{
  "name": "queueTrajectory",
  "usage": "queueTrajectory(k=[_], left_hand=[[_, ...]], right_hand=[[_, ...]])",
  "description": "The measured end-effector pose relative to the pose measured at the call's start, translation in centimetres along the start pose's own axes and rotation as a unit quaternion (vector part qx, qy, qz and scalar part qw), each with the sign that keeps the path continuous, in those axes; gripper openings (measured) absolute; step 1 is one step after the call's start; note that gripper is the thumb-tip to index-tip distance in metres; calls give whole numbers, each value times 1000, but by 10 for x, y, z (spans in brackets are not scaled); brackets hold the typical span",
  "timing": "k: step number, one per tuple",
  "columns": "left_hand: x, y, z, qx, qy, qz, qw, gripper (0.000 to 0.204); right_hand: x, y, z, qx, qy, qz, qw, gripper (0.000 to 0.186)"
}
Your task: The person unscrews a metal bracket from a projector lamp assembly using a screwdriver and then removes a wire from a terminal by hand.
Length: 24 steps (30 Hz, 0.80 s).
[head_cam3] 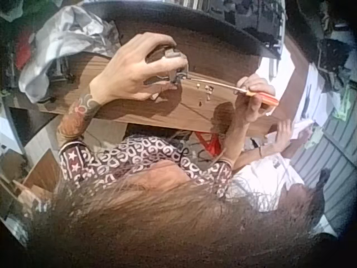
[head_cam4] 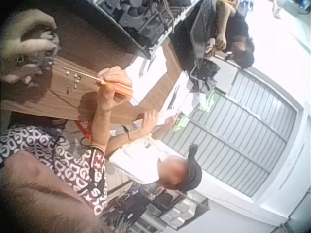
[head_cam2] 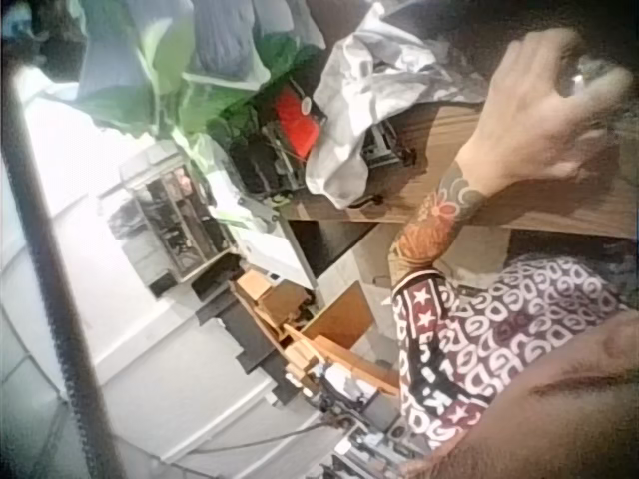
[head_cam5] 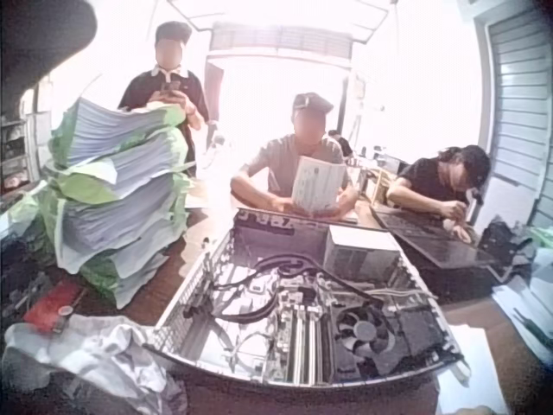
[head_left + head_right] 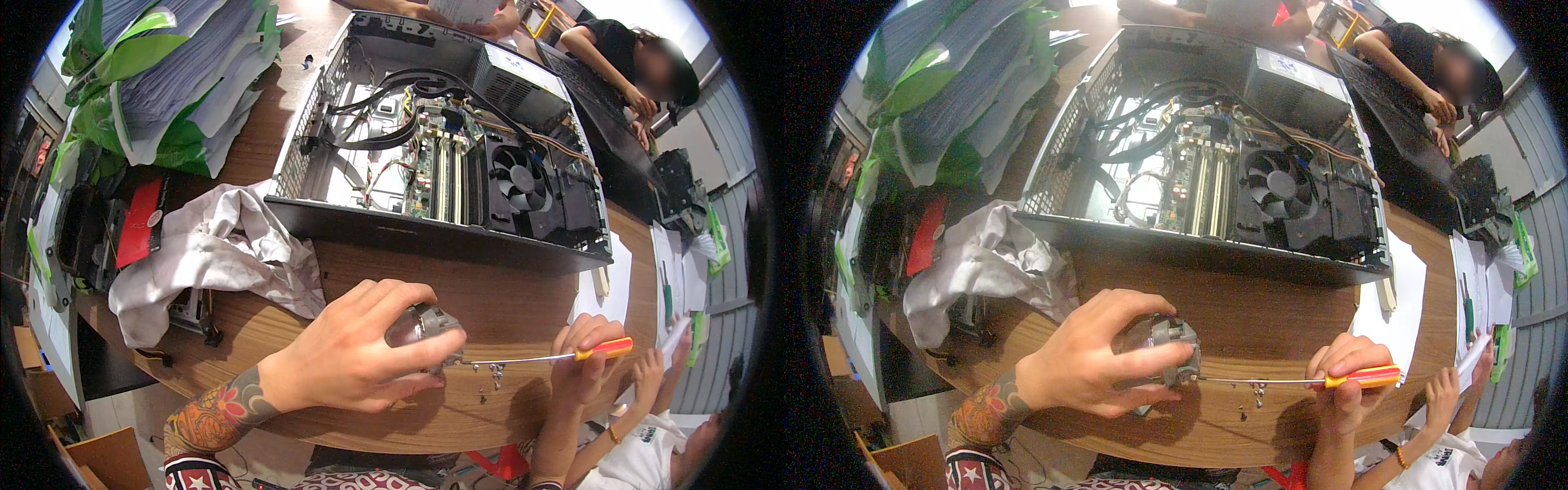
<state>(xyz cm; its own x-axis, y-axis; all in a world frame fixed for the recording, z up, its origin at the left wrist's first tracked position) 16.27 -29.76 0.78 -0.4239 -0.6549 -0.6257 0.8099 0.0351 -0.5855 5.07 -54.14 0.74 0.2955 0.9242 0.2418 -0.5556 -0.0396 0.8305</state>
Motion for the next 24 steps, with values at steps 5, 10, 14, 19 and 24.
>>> queueTrajectory(k=[5, 10, 14, 19, 24], left_hand=[[2, -3, -1, 37, 22, 29, 999, 52], [3, -6, 0, 44, 56, 75, 995, 51], [2, -6, 2, 45, 59, 78, 994, 48], [2, -6, 2, 29, 49, 39, 998, 46], [2, -6, 1, 28, 36, 40, 998, 55]], right_hand=[[0, 2, -1, -9, -9, -12, 1000, 31], [-3, 0, -2, -16, -13, -10, 1000, 31], [-2, 1, -1, -13, -9, -8, 1000, 31], [-2, 3, 0, -8, -15, -1, 1000, 32], [-5, 3, 0, -13, -29, 6, 999, 29]])
Point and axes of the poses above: each hand's wrist, its own z-axis towards the middle knuckle, its own x-axis out of the palm, y = z × x, the point moved 5 cm from there along z, towards the middle knuckle, and after that the axes turned 3 degrees about -y, right-handed, at the moved point
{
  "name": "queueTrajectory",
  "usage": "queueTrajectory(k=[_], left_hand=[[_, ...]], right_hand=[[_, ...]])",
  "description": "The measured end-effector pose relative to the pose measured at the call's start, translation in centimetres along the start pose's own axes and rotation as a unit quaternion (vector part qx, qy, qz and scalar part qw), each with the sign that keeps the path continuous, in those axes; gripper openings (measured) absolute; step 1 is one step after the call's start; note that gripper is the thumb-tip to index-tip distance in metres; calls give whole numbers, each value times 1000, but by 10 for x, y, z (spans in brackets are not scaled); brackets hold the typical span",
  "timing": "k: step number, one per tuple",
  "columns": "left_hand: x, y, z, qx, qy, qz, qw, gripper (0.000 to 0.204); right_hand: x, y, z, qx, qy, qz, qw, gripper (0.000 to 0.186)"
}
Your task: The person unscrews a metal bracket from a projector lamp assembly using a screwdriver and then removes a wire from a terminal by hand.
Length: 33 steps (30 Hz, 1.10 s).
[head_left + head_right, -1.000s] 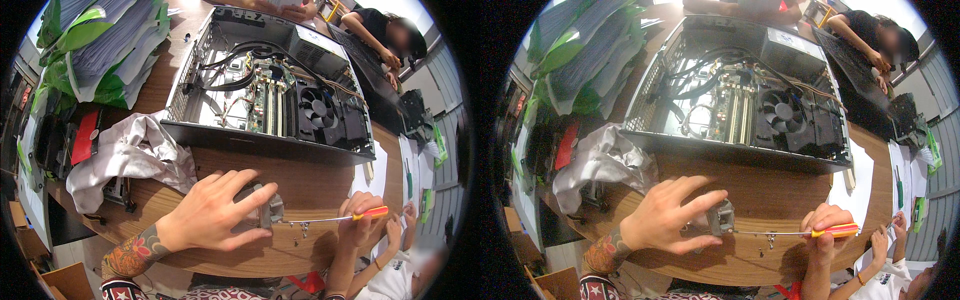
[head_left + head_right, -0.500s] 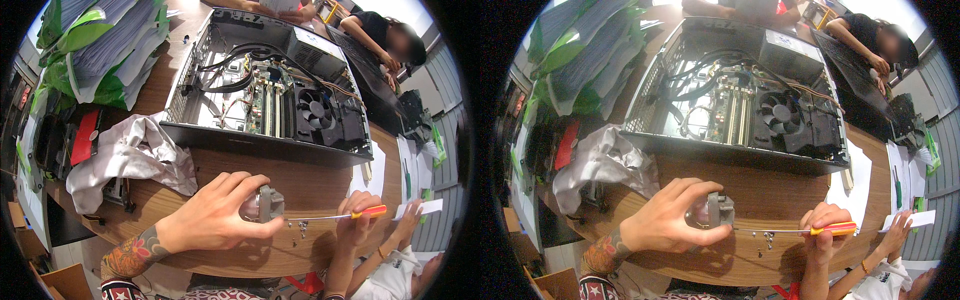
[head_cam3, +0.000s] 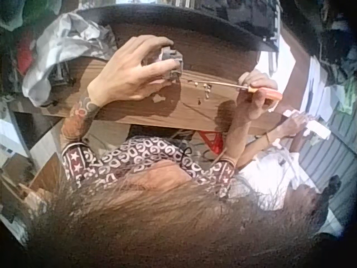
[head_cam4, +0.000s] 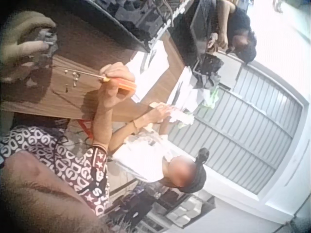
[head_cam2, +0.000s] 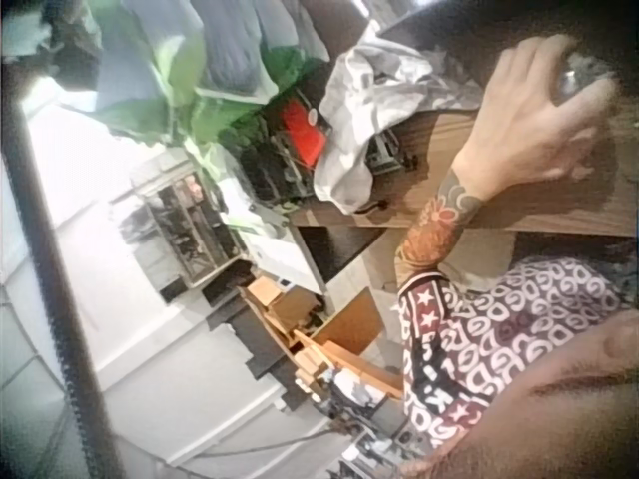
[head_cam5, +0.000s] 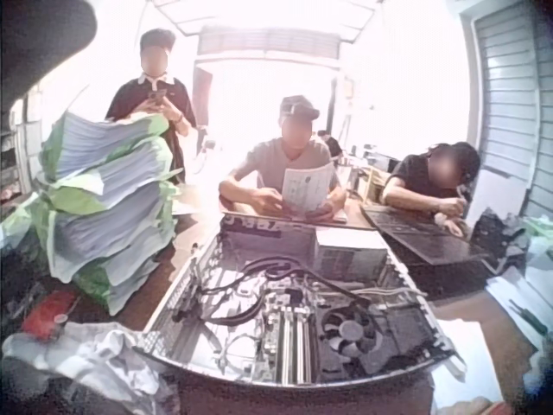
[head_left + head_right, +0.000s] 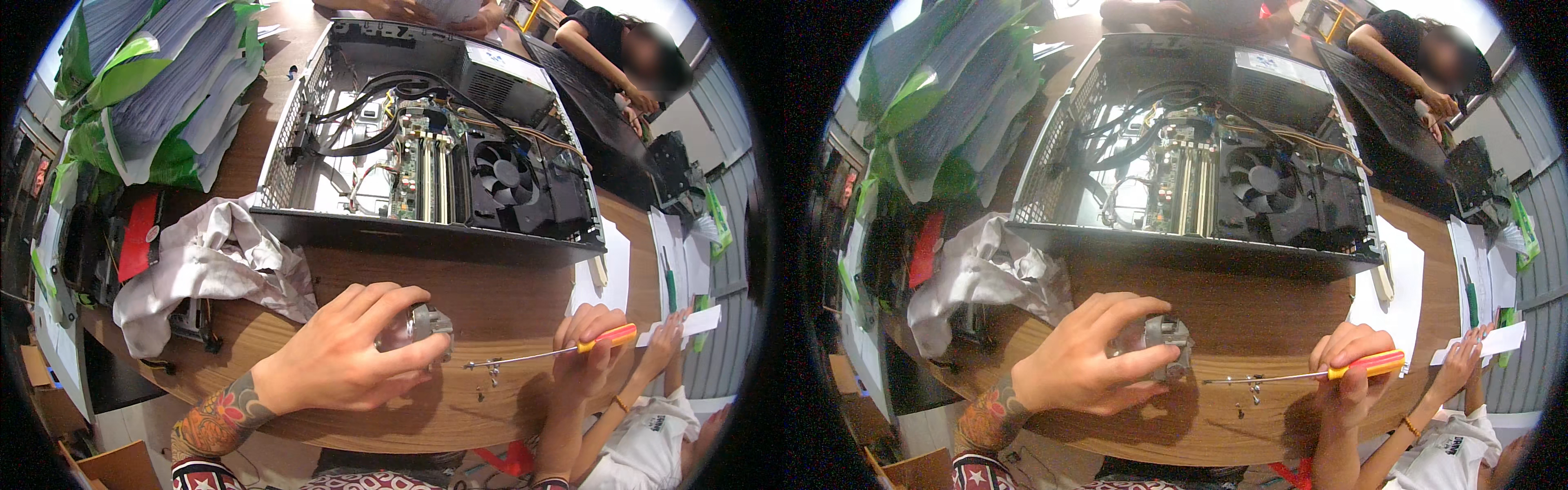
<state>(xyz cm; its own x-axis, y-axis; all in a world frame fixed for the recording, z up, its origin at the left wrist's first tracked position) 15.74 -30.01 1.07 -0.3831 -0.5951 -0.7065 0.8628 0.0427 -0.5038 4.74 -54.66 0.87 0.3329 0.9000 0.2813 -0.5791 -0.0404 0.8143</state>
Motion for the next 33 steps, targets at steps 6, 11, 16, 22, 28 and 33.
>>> queueTrajectory(k=[6, 11, 16, 22, 28, 33], left_hand=[[-1, 0, 2, -25, 6, -5, 1000, 68], [2, 2, 0, -30, 8, 24, 999, 72], [0, 5, -1, -48, -39, -27, 998, 70], [-1, 3, 1, -37, 8, -15, 999, 74], [1, 3, 0, -77, 26, 26, 996, 81], [-5, -3, 5, -67, 4, 16, 998, 78]], right_hand=[[-9, -1, 1, 19, -19, 7, 1000, 19], [-12, -8, -1, 10, -31, -281, 959, 11], [-9, -11, 1, 45, -53, -258, 964, 12], [-11, -11, 1, 23, -52, -304, 951, 11], [-16, -9, 2, 38, -73, -299, 951, 11], [-16, -5, 1, 7, -69, -280, 958, 11]])
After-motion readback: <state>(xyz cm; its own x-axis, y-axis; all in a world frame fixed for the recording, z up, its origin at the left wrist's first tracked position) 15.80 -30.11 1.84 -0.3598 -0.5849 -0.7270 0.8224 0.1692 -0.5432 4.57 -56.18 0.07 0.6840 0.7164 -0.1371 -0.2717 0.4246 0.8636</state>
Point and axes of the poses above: each hand's wrist, its own z-axis towards the middle knuckle, its own x-axis out of the palm, y = z × x, the point moved 5 cm from there along z, towards the middle knuckle, and after that the axes turned 3 degrees about -y, right-handed, at the moved point
